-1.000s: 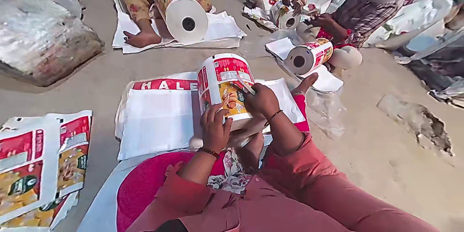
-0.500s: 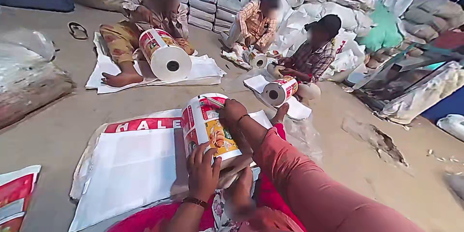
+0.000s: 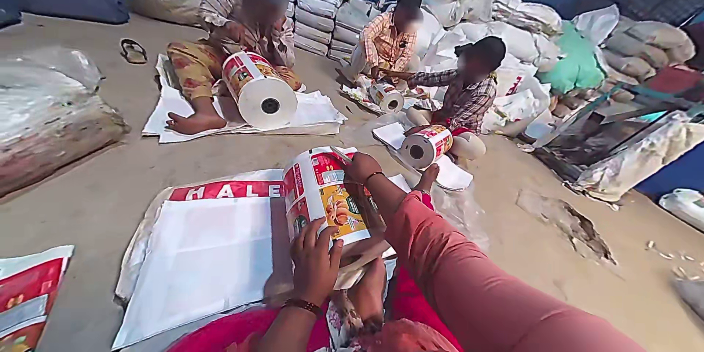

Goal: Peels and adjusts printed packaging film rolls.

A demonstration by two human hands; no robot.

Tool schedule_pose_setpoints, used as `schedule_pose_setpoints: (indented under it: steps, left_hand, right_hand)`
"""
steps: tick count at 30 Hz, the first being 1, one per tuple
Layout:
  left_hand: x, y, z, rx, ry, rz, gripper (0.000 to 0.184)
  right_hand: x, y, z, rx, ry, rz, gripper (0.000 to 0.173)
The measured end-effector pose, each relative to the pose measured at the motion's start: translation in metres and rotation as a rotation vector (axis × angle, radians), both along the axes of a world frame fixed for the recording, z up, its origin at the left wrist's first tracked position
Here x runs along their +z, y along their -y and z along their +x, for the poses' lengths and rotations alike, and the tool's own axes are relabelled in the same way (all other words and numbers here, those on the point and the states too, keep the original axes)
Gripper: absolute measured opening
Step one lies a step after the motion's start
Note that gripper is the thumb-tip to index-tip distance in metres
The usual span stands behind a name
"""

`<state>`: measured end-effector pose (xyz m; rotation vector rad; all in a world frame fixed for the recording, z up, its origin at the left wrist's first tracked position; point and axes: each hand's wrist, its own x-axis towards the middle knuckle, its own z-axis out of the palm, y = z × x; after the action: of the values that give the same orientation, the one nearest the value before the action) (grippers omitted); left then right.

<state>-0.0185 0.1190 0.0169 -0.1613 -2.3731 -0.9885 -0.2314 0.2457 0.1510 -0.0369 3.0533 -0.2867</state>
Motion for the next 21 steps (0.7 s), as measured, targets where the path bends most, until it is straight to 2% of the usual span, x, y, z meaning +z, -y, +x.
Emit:
schedule_pose_setpoints:
  steps: [2, 5, 10, 13, 15, 18, 21]
  left_hand:
    - [-0.001, 0.001, 0.000, -0.002, -0.010, -0.001, 0.043]
    - [-0.002, 0.002, 0.001, -0.013, -0.010, -0.002, 0.044]
    - [0.003, 0.003, -0.001, 0.003, -0.009, -0.044, 0.043]
    - [0.006, 0.005, -0.004, 0.012, -0.011, -0.055, 0.044]
    - [0.006, 0.005, -0.007, 0.020, -0.011, -0.056, 0.044]
    - [0.004, 0.004, -0.012, 0.038, -0.036, -0.061, 0.044]
    - [0.003, 0.004, -0.013, 0.056, -0.049, -0.072, 0.044]
  right_hand:
    - [0.004, -0.011, -0.001, 0.038, -0.008, 0.026, 0.030]
    - [0.018, -0.031, 0.002, 0.033, -0.006, 0.045, 0.028]
    - [0.029, -0.090, -0.024, 0.060, 0.020, 0.074, 0.047]
    - [0.018, -0.140, -0.039, 0.112, 0.005, 0.085, 0.034]
    - [-0.002, -0.180, -0.041, 0.013, -0.040, 0.048, 0.031]
    - [-0.038, -0.229, -0.034, -0.272, -0.068, 0.078, 0.038]
    - [-0.055, -0.243, -0.021, -0.412, -0.147, 0.063, 0.045]
